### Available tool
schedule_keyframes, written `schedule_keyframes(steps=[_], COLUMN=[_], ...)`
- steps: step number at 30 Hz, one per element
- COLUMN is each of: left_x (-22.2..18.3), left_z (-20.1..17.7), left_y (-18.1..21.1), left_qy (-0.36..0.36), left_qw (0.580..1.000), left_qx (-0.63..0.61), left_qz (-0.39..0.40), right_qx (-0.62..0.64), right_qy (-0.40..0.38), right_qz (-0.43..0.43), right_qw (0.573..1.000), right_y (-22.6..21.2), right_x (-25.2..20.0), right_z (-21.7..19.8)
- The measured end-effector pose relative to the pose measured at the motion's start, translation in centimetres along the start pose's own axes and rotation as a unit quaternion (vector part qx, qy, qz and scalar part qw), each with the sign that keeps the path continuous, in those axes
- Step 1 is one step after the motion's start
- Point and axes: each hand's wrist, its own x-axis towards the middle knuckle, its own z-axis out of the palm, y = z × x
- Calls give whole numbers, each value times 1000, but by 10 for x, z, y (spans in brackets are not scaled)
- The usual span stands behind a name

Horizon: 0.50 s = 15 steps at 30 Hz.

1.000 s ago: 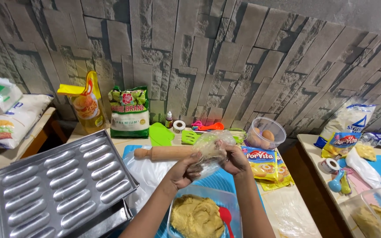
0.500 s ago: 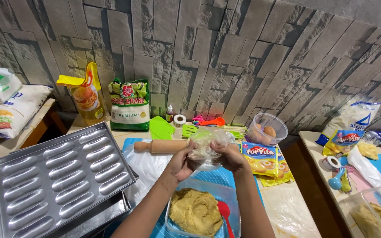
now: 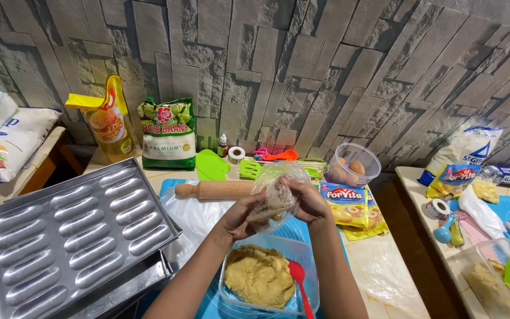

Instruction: Filling a plastic piping bag with dough using a spatula in a bakery setting.

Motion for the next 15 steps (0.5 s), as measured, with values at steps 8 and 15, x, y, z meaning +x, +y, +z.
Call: schedule_keyframes(steps=[8, 15], left_x=[9, 21], left_z=[-17, -26], left_y=[-4, -9], left_qy=[-47, 8], left_qw=[995, 988], left_qx=[10, -3], left_qz=[84, 153], right_qx=[-94, -174], right_qy=[86, 99], right_qz=[-12, -14], right_qw=[992, 980], right_y=[7, 5], right_x=[-22, -44], right_z=[36, 50])
